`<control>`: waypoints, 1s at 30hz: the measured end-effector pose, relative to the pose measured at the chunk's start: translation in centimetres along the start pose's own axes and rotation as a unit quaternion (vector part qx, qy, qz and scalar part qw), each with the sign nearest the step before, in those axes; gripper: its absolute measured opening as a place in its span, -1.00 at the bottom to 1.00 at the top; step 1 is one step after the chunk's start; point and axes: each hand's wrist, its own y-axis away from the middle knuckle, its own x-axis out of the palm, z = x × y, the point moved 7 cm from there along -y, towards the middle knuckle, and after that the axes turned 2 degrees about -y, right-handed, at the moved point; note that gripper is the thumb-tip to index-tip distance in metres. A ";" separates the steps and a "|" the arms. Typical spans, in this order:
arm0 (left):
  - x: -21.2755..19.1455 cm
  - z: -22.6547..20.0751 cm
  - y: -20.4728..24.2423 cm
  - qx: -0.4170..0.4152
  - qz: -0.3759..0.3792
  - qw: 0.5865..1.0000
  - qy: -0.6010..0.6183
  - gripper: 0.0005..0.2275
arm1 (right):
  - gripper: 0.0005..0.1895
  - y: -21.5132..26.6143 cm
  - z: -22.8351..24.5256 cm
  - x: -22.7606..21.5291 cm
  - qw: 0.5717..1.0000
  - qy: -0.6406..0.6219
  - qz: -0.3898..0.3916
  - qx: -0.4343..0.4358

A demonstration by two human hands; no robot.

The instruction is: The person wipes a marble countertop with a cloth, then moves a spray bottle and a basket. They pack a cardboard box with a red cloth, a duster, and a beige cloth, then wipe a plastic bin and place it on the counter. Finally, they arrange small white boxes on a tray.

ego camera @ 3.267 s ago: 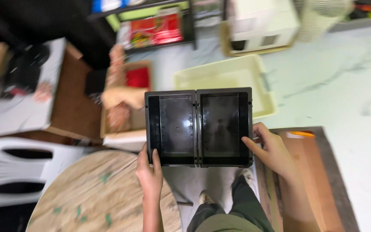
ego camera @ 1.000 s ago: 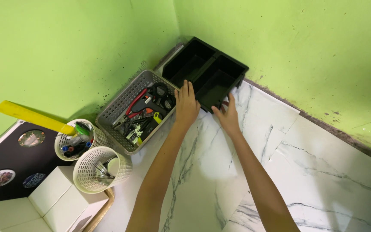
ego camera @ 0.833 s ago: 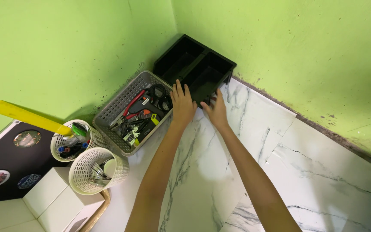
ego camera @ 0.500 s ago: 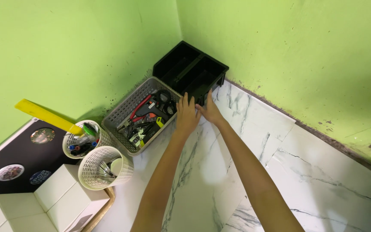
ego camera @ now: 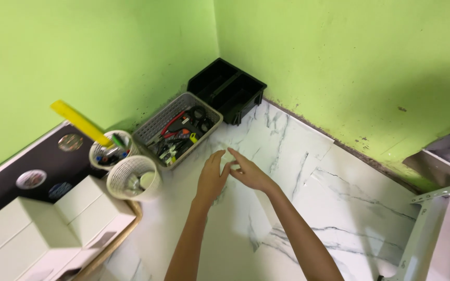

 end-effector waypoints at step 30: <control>-28.1 3.0 56.2 -0.389 -0.262 0.823 -0.319 -0.68 | 0.02 20.9 12.7 38.3 0.948 0.064 0.312 -0.013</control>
